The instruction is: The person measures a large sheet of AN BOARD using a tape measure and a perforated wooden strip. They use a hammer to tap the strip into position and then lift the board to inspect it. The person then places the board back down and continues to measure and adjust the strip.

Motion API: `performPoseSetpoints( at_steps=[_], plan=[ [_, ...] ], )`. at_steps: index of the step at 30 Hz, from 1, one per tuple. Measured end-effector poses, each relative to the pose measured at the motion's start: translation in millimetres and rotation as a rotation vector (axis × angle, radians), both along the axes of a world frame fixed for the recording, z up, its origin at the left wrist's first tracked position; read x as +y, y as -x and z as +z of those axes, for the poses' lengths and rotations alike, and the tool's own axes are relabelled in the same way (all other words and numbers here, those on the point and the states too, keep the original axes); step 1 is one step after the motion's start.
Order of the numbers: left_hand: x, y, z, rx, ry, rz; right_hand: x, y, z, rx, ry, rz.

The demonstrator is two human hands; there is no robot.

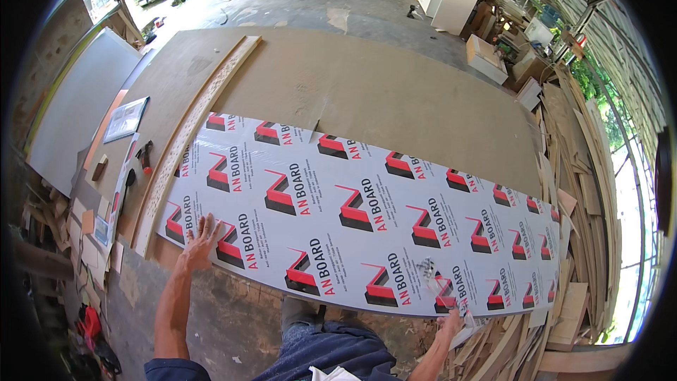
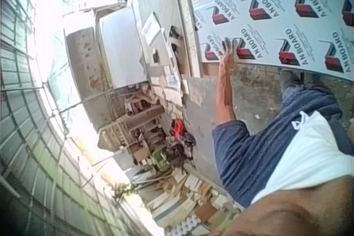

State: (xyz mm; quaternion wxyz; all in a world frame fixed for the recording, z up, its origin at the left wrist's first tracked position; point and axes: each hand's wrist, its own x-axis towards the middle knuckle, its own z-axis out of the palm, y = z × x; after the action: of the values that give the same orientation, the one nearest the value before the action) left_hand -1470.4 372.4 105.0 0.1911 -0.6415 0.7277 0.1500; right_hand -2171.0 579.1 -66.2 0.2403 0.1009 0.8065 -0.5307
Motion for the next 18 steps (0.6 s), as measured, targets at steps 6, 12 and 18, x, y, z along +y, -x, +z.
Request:
performPoseSetpoints(
  at_steps=[6, 12, 18],
  plan=[
    [-2, -4, -11, -0.028, 0.023, -0.024, 1, 0, 0, 0.001, 0.073, -0.029],
    [6, -12, -16, -0.051, 0.047, -0.052, -2, -16, 21, 0.038, 0.057, 0.076],
    [-4, 7, -19, -0.16, 0.073, -0.121, 9, -8, -12, 0.073, -0.015, 0.129]
  ],
)
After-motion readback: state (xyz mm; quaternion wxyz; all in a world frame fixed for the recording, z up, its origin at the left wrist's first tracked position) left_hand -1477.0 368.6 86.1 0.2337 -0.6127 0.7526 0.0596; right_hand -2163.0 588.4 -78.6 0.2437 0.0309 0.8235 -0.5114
